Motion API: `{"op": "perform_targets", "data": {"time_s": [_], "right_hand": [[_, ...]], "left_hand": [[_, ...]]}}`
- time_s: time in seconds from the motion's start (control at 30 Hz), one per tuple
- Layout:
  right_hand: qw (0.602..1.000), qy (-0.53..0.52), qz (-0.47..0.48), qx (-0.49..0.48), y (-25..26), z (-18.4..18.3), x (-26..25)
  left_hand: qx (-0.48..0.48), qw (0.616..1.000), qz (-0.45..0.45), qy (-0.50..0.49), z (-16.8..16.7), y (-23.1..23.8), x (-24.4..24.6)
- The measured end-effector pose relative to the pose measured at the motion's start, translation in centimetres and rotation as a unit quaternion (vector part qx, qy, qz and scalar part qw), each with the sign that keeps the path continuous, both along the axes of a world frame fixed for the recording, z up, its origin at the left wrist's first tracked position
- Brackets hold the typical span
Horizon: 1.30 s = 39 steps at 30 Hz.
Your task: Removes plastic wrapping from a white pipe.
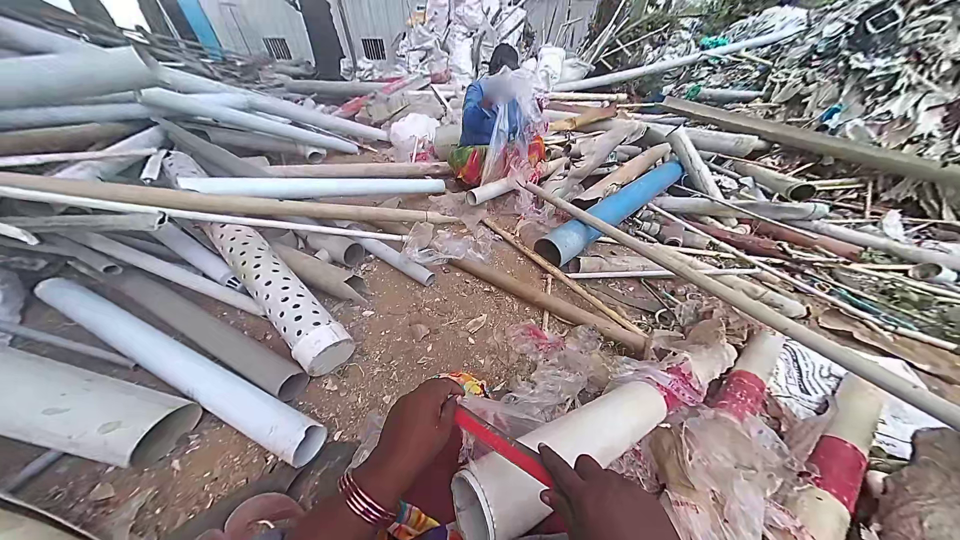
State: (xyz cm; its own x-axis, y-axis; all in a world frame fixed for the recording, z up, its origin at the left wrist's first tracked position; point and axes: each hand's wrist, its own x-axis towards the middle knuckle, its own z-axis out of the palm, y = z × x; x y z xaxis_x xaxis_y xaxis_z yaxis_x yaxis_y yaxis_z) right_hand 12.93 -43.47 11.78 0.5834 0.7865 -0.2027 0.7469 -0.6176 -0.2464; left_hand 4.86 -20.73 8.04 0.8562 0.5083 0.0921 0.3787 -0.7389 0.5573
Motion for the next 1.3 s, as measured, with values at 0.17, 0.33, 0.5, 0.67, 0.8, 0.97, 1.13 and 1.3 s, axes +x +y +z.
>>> {"op": "perform_targets", "data": {"time_s": [0.17, 0.33, 0.5, 0.67, 0.8, 0.97, 1.13, 1.3], "right_hand": [[1.000, 0.010, -0.016, 0.009, 0.9, -0.9, -0.7], [1.000, 0.027, -0.008, 0.014, 1.2, -1.8, -0.5], [0.999, 0.043, -0.009, 0.009, 1.5, -2.2, -0.2], [0.998, 0.059, -0.011, -0.005, 1.8, -2.5, -0.1], [0.997, 0.073, -0.010, -0.014, 2.1, -3.1, 0.0], [0.998, 0.059, -0.018, 0.004, 2.1, -2.9, 0.2], [0.997, 0.072, -0.015, 0.002, 2.2, -3.5, 0.2], [0.995, 0.099, -0.022, -0.010, 2.3, -3.8, 1.0]], "left_hand": [[0.019, 0.998, 0.009, 0.057, 0.1, -0.5, 0.8], [0.039, 0.995, 0.004, 0.096, -0.1, -1.0, 1.0], [0.044, 0.994, 0.006, 0.096, -0.5, -1.2, 1.2], [0.057, 0.993, 0.000, 0.101, -0.7, -1.6, 1.4], [0.070, 0.993, -0.008, 0.100, -0.9, -1.8, 1.4], [0.056, 0.991, -0.014, 0.118, -1.0, -2.2, 1.5], [0.070, 0.994, -0.013, 0.088, -1.4, -2.5, 1.5], [0.031, 0.998, -0.002, 0.052, -1.0, -2.1, 1.4]]}}
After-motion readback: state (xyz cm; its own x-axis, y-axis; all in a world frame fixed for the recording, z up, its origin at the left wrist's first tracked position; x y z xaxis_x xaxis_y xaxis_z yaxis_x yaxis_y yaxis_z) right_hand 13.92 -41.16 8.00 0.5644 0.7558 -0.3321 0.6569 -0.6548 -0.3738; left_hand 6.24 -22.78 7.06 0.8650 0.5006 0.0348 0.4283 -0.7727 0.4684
